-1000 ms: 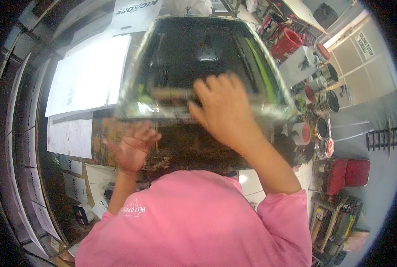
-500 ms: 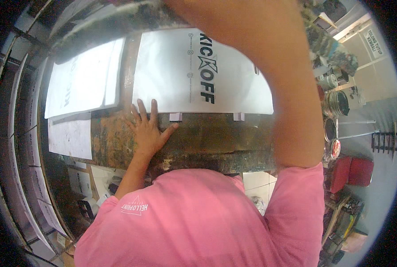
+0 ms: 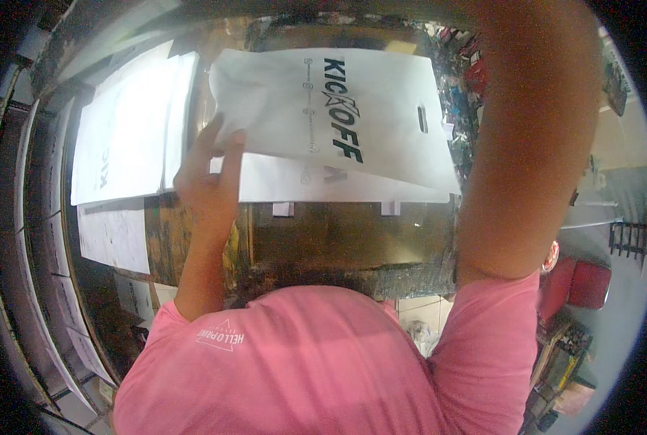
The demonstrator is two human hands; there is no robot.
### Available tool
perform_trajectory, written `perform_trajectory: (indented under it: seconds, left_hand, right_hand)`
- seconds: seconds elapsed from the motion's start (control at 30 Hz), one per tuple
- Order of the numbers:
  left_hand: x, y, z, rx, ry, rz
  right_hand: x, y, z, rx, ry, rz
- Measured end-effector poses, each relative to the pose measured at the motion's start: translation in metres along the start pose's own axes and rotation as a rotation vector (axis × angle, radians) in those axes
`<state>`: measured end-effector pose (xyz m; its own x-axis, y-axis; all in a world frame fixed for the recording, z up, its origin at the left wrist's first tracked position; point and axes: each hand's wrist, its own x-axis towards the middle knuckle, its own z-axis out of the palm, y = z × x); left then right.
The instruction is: The person performs screen printing on white plastic bags by placing each bag under a screen, applying black ink using a squeegee, and then setting the printed bag aside on a drying rack.
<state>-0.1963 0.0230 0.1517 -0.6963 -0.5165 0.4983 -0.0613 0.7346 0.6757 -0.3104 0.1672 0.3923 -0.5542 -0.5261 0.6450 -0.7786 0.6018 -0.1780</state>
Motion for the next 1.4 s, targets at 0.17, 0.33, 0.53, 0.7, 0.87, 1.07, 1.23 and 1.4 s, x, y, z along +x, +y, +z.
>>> perform_trajectory:
  seconds: [0.17,0.33,0.53,0.7,0.87,1.07,1.23,1.4]
  left_hand:
    - [-0.003,-0.030,-0.036,-0.313,0.144,-0.350]
    - [0.023,-0.115,-0.114,-0.331,0.168,-0.364]
    - [0.067,-0.269,-0.214,-0.178,0.088,-0.563]
    - [0.109,-0.372,-0.285,0.220,0.062,-0.650]
    - [0.124,-0.288,-0.203,0.529,0.130,-0.060]
    - [-0.066,-0.008,-0.111,-1.426,-0.328,-0.468]
    - [-0.139,-0.048,-0.074,-1.514,-0.304,-1.010]
    - [-0.164,-0.073,-0.054,-1.279,-0.263,-1.160]
  right_hand:
    - [0.001,0.009,-0.003,-0.031,0.033,-0.054]
    - [-0.004,0.008,-0.011,-0.043,0.082,-0.087]
    - [-0.007,0.022,0.002,0.018,-0.024,-0.039]
    - [-0.023,0.022,0.009,-0.095,0.148,-0.171]
    - [-0.033,0.016,0.005,-0.152,0.092,-0.100]
    - [-0.144,0.008,0.046,-0.227,-0.165,-0.209]
    - [-0.233,0.022,0.086,0.117,-0.684,-0.024]
    - [-0.281,0.011,0.129,0.120,-0.671,0.048]
